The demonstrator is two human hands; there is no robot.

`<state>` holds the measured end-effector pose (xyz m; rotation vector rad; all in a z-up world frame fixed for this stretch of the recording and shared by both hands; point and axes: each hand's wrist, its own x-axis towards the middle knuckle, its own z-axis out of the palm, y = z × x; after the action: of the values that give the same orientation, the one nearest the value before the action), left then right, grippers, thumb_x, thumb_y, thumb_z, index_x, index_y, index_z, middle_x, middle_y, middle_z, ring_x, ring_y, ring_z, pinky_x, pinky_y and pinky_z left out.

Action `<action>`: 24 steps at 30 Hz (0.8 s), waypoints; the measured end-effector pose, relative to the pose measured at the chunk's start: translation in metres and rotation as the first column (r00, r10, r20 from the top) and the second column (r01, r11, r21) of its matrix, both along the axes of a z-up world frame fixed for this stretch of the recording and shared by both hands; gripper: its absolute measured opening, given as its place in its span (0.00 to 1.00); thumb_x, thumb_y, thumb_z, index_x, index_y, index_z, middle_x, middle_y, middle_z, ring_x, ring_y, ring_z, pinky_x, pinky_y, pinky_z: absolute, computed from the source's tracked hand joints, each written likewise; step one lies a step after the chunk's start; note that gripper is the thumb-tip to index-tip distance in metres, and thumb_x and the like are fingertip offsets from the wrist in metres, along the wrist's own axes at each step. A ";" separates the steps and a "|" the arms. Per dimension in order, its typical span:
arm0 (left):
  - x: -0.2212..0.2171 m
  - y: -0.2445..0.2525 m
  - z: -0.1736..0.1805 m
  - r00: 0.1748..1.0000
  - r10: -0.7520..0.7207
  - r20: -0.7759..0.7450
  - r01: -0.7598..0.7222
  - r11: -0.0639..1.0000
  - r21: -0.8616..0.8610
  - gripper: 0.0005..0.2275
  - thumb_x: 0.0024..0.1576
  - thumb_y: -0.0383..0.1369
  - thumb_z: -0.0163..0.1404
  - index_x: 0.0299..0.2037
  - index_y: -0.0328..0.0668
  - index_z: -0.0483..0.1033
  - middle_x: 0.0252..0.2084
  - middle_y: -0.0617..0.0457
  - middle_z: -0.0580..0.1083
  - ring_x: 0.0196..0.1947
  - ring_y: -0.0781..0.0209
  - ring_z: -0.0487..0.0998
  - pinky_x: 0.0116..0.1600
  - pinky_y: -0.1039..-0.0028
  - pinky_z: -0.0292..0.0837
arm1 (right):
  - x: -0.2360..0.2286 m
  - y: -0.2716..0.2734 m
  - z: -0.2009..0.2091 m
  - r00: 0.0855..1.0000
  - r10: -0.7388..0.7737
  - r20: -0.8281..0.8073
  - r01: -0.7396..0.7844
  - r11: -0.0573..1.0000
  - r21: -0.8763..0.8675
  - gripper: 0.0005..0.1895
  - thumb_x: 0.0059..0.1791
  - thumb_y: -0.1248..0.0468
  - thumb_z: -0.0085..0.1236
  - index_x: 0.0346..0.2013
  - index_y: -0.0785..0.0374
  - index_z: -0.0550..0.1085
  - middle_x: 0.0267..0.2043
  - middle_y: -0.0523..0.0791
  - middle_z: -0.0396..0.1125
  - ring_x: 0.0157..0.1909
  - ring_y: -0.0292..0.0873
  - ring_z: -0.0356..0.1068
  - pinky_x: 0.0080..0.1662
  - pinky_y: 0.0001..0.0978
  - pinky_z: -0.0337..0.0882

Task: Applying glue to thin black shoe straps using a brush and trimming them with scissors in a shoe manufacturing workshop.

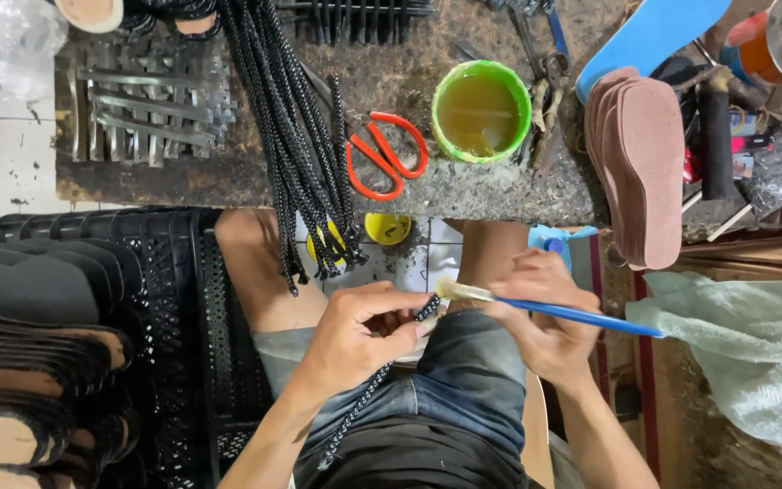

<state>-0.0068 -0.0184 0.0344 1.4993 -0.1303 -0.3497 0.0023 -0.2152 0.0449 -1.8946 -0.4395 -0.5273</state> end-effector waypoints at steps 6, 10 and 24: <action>0.005 0.001 0.005 0.996 0.082 -0.025 -0.082 0.997 -0.009 0.11 0.41 0.23 0.53 0.35 0.33 0.76 0.20 0.47 0.71 0.18 0.67 0.69 0.22 0.81 0.66 | -0.002 -0.005 -0.013 0.988 -0.137 -0.068 0.143 0.986 0.083 0.06 0.40 0.74 0.55 0.29 0.75 0.70 0.20 0.52 0.64 0.22 0.45 0.63 0.33 0.37 0.67; 0.016 -0.004 0.003 0.923 0.370 -0.109 -0.378 0.924 -0.065 0.09 0.45 0.27 0.54 0.36 0.32 0.75 0.24 0.45 0.72 0.21 0.62 0.72 0.25 0.76 0.70 | -0.019 0.007 -0.024 0.955 -0.115 -0.275 0.249 0.815 0.523 0.17 0.44 0.69 0.47 0.47 0.69 0.61 0.40 0.57 0.64 0.38 0.53 0.68 0.35 0.38 0.72; 0.016 -0.017 0.021 0.979 0.178 -0.103 -0.179 0.984 0.001 0.07 0.47 0.31 0.51 0.31 0.36 0.74 0.25 0.54 0.75 0.16 0.71 0.66 0.20 0.85 0.59 | -0.046 0.012 -0.026 0.930 -0.136 -0.340 0.210 0.959 0.192 0.23 0.36 0.67 0.60 0.43 0.66 0.63 0.43 0.51 0.63 0.34 0.39 0.70 0.39 0.24 0.72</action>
<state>0.0094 -0.0356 0.0555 1.4690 0.0841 -0.2807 -0.0433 -0.2033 0.0191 -1.7643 0.0072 -0.3530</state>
